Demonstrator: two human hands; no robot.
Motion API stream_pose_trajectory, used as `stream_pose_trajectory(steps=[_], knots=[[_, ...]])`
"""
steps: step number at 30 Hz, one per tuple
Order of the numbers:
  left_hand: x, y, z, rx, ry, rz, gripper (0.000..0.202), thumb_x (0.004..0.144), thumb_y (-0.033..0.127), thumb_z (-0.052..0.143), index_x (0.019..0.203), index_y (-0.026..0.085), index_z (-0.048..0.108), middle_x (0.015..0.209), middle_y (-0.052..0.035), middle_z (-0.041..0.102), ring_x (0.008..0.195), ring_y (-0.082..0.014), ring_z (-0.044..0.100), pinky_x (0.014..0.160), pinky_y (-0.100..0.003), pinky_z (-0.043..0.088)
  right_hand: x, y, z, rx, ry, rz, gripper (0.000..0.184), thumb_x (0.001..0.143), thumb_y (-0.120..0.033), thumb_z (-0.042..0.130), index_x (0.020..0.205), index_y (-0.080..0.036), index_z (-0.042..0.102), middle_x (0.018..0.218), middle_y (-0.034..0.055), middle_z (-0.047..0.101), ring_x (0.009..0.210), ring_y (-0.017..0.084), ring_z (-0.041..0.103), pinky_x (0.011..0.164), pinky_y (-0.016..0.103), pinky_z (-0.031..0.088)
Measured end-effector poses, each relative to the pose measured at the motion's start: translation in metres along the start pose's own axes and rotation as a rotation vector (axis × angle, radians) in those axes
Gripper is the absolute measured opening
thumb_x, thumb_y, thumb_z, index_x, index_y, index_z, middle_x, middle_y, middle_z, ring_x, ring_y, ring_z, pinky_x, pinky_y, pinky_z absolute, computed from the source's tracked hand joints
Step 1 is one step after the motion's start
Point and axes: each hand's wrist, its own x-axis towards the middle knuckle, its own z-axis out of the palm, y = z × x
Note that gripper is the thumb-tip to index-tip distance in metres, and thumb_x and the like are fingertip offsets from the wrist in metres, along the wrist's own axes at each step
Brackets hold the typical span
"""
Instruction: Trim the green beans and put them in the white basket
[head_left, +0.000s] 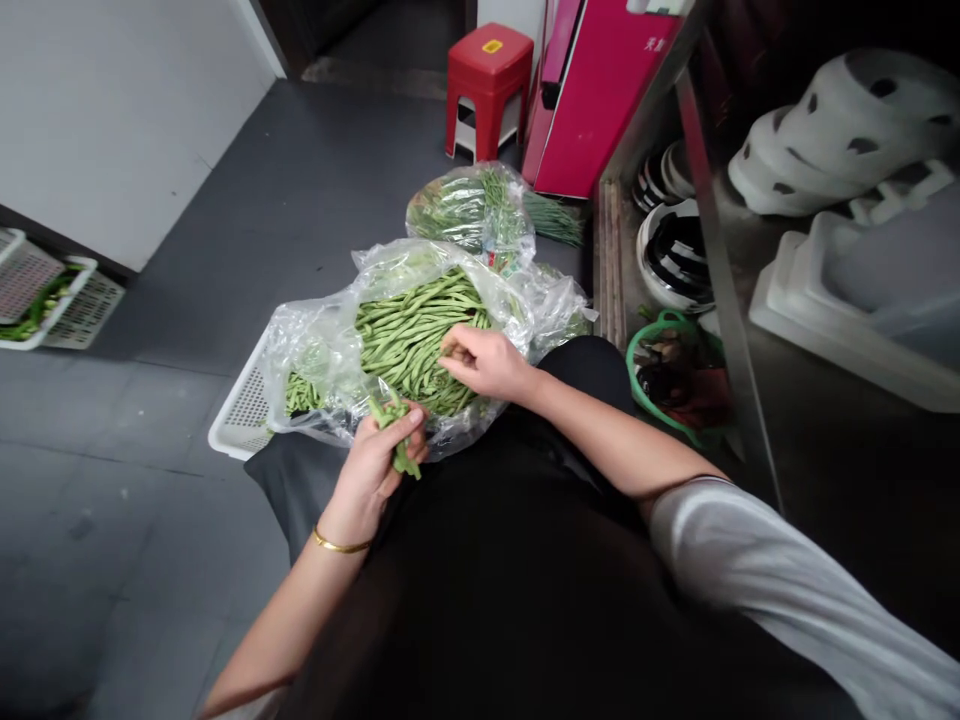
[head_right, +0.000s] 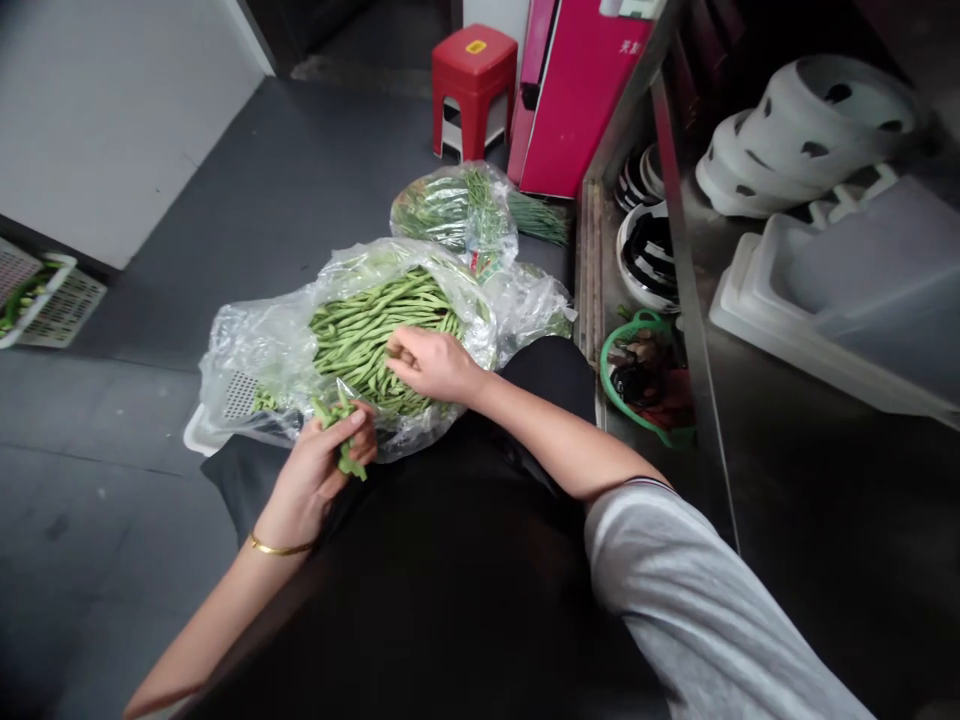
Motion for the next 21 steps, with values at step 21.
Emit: stream_pose_trajectory(steps=[21], knots=[[0.022,-0.028,0.005,-0.166,0.220,0.092,0.023,0.061,0.019,0.075,0.075,0.013,0.057,0.059,0.0026,0.057,0.044,-0.0047,0.047,0.043,-0.017,0.039,-0.057,-0.025,-0.015,0.795,0.135,0.355,0.032,0.090,-0.035,0.041,0.077,-0.013,0.062,0.061,-0.0005,0.058,0.056,0.009,0.054,0.058,0.020,0.043]])
